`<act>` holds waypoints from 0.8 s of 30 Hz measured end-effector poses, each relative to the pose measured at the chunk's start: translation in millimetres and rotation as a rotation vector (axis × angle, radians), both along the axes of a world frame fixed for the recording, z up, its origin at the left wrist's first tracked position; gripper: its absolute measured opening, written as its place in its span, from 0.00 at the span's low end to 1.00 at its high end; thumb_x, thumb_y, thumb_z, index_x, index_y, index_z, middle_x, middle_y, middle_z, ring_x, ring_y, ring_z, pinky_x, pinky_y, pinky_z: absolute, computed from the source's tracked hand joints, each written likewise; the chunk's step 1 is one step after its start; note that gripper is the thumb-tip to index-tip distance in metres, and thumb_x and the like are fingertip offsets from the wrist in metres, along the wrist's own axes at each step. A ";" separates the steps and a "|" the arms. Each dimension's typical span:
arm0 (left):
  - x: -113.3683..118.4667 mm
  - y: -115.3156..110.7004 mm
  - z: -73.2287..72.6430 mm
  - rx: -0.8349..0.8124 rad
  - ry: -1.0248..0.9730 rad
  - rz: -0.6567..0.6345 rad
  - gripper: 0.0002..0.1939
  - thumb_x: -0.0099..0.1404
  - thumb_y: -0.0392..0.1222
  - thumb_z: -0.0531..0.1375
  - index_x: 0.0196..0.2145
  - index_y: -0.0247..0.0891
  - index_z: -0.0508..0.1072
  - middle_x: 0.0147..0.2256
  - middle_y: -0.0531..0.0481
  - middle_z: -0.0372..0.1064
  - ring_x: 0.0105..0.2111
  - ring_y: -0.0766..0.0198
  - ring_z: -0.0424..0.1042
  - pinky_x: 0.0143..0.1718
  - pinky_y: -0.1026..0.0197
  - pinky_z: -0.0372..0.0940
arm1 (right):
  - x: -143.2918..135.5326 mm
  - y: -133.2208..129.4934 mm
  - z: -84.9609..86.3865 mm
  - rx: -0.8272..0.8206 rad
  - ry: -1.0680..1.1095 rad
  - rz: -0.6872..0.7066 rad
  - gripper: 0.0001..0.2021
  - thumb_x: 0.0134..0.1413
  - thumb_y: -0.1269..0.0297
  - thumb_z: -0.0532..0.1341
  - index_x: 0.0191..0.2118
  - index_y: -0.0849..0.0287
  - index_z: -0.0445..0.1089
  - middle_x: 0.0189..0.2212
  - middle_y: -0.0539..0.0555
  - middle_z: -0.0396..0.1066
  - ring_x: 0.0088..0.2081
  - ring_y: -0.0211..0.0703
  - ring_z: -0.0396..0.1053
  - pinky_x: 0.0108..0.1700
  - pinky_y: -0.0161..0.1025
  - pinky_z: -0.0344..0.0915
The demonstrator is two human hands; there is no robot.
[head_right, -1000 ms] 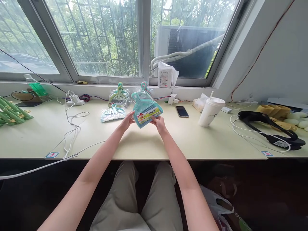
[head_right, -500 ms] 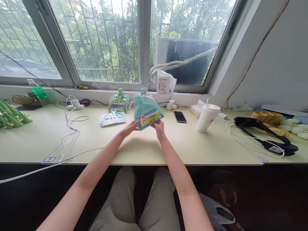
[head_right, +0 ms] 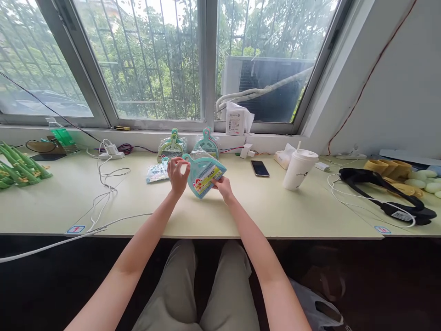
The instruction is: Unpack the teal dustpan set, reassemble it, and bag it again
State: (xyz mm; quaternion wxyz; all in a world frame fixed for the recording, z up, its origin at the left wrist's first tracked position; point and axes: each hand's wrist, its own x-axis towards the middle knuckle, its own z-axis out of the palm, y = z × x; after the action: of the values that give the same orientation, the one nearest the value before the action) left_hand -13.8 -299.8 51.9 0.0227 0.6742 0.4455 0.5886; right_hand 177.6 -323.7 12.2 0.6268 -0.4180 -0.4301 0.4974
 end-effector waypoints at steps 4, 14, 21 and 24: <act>7.3 0.4 -5.4 -0.112 0.414 -0.167 0.08 0.64 0.48 0.59 0.36 0.43 0.71 0.38 0.45 0.70 0.44 0.52 0.68 0.45 0.53 0.63 | -6.0 -0.5 -2.2 -0.017 -0.023 0.043 0.12 0.40 0.68 0.73 0.33 0.62 0.73 0.32 0.53 0.78 0.36 0.45 0.77 0.44 0.49 0.78; 23.9 -2.1 -22.0 -0.170 0.526 -0.161 0.10 0.69 0.38 0.50 0.43 0.42 0.69 0.40 0.42 0.66 0.41 0.54 0.69 0.35 0.58 0.64 | 0.9 -3.1 0.4 -0.004 -0.010 0.016 0.13 0.41 0.68 0.73 0.34 0.62 0.73 0.33 0.54 0.78 0.35 0.44 0.76 0.45 0.48 0.77; 32.0 -2.5 -22.2 -0.149 0.527 -0.280 0.12 0.68 0.44 0.52 0.40 0.39 0.74 0.40 0.36 0.65 0.47 0.47 0.67 0.43 0.52 0.66 | 0.1 3.0 -8.6 -0.057 0.014 -0.029 0.09 0.43 0.71 0.72 0.32 0.62 0.73 0.30 0.52 0.77 0.32 0.42 0.76 0.45 0.48 0.77; 34.9 -2.3 -24.1 -0.156 0.499 -0.287 0.14 0.68 0.46 0.52 0.40 0.37 0.74 0.40 0.33 0.65 0.49 0.43 0.65 0.47 0.47 0.65 | 1.9 5.5 -11.4 -0.070 0.021 -0.055 0.08 0.44 0.72 0.71 0.32 0.62 0.72 0.30 0.52 0.77 0.32 0.41 0.76 0.45 0.47 0.77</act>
State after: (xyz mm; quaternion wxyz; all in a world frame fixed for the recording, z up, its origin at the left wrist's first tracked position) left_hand 21.1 -302.1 27.8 0.0473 0.8504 0.3815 0.3591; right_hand 179.5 -318.2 0.8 0.6298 -0.4462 -0.3943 0.4988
